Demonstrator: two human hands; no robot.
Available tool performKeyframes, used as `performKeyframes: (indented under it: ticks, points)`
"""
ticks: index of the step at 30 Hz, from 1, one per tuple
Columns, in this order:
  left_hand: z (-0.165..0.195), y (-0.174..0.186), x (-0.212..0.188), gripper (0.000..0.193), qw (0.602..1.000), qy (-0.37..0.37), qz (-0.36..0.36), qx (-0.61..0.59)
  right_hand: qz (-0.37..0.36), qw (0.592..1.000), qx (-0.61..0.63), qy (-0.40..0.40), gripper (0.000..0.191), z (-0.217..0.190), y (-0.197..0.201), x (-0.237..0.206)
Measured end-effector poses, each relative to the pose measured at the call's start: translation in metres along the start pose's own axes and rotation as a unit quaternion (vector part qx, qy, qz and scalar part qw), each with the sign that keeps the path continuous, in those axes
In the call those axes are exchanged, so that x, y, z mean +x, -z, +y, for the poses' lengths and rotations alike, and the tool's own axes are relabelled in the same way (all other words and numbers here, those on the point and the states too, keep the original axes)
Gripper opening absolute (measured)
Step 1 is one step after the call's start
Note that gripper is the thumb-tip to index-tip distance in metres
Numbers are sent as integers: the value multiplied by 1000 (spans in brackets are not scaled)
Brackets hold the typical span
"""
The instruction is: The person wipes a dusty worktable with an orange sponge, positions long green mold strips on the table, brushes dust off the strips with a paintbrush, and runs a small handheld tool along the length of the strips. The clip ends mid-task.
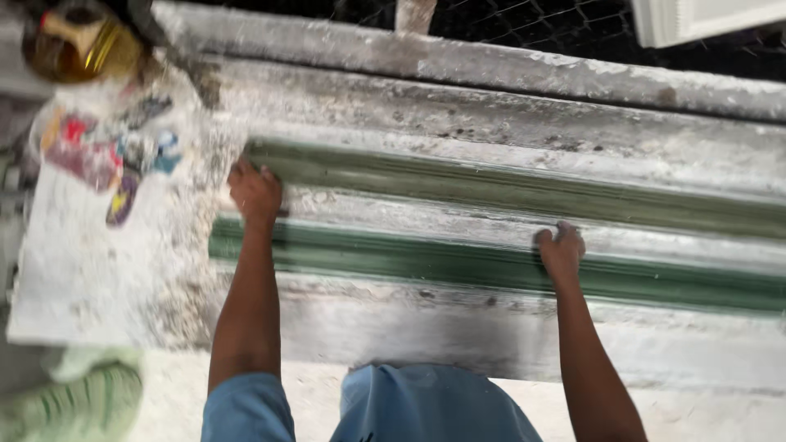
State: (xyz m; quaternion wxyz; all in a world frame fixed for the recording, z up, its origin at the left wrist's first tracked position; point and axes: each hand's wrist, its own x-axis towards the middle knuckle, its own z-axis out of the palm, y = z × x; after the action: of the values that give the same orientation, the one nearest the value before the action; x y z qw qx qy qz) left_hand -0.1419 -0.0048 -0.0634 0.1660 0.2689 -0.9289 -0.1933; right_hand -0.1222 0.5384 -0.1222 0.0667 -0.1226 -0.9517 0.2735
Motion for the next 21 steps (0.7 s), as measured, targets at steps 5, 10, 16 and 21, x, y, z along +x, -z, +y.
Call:
performKeyframes:
  ticks: [5,10,16,21]
  points:
    - [-19,-5,32,49,994,-91,-17,49,-23,971,92,-220,67,-33,-24,8]
    - [-35,14,43,42,971,-135,-60,-185,214,815,384,-378,68,-32,-19,22]
    - [-42,29,44,29,979,-195,-26,-63,152,841,397,-334,59,-33,1,31]
    - [-56,8,104,59,982,-166,-85,22,201,746,508,-380,59,-74,-10,81]
